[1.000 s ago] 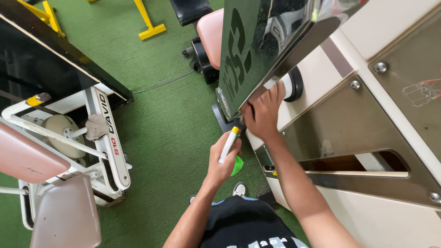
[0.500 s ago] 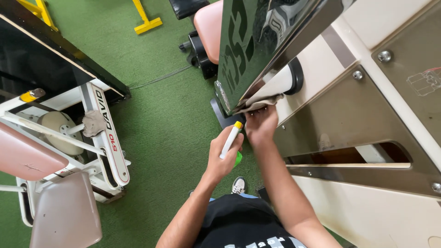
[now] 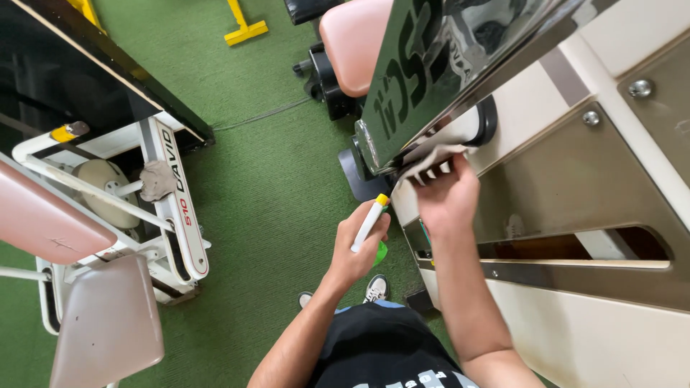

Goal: Cleaning and wiping down various gym exercise machines using a spray bottle and a cloth.

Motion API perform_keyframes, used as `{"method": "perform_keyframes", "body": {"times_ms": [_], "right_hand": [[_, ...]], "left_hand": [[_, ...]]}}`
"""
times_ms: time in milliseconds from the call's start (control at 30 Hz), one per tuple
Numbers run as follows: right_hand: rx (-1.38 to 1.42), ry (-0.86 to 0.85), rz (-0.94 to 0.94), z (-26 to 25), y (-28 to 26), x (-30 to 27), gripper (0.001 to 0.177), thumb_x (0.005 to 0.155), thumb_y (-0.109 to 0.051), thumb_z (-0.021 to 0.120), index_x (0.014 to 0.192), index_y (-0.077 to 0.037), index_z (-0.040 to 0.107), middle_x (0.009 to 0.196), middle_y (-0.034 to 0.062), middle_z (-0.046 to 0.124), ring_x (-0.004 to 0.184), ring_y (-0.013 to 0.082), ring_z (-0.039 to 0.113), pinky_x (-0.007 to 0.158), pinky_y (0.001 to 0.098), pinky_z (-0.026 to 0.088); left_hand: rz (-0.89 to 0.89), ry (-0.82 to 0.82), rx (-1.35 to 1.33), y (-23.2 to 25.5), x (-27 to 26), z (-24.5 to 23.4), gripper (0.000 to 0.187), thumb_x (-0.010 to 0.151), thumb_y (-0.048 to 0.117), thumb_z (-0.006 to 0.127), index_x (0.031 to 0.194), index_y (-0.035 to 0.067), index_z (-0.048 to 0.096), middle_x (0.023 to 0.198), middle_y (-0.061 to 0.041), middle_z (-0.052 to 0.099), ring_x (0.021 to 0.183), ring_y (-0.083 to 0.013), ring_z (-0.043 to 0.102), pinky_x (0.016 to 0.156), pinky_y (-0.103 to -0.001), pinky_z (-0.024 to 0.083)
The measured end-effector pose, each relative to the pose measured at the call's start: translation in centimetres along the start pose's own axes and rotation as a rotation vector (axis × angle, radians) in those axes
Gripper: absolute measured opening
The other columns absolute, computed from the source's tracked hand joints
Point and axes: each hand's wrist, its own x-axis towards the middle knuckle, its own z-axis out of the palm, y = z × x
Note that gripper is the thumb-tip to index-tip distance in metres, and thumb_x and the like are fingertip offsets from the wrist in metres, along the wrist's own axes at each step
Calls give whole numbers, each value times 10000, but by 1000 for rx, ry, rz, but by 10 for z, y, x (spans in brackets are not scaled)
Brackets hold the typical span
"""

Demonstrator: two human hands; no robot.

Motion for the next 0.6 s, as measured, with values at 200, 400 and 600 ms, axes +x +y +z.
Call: {"method": "perform_keyframes", "body": {"times_ms": [200, 400, 600], "right_hand": [[-1550, -393, -1106, 71, -6, -38, 380, 993, -97, 595, 1325, 78, 529, 1423, 300, 483, 1353, 519, 392, 1114, 599, 306], [-2215, -481, -1134, 65, -24, 49, 199, 926, -89, 622, 1105, -36, 692, 1185, 200, 655, 1193, 452, 541, 1096, 599, 377], [-1951, -462, -1308, 47, -15, 59, 276, 963, -149, 673, 1211, -29, 678, 1295, 195, 618, 1251, 456, 507, 1089, 591, 370]], "left_hand": [[60, -22, -69, 0, 2, 6, 232, 995, 138, 635, 1192, 16, 650, 750, -21, 634, 685, -84, 596, 625, -283, 493], [23, -13, -20, -4, 1, 12, 238, 993, 141, 632, 1196, 20, 664, 731, -22, 633, 679, -84, 588, 635, -280, 495], [-15, 22, -52, 1, -7, 10, 274, 993, 169, 625, 1228, 34, 663, 721, -16, 625, 663, -79, 582, 621, -281, 493]]}}
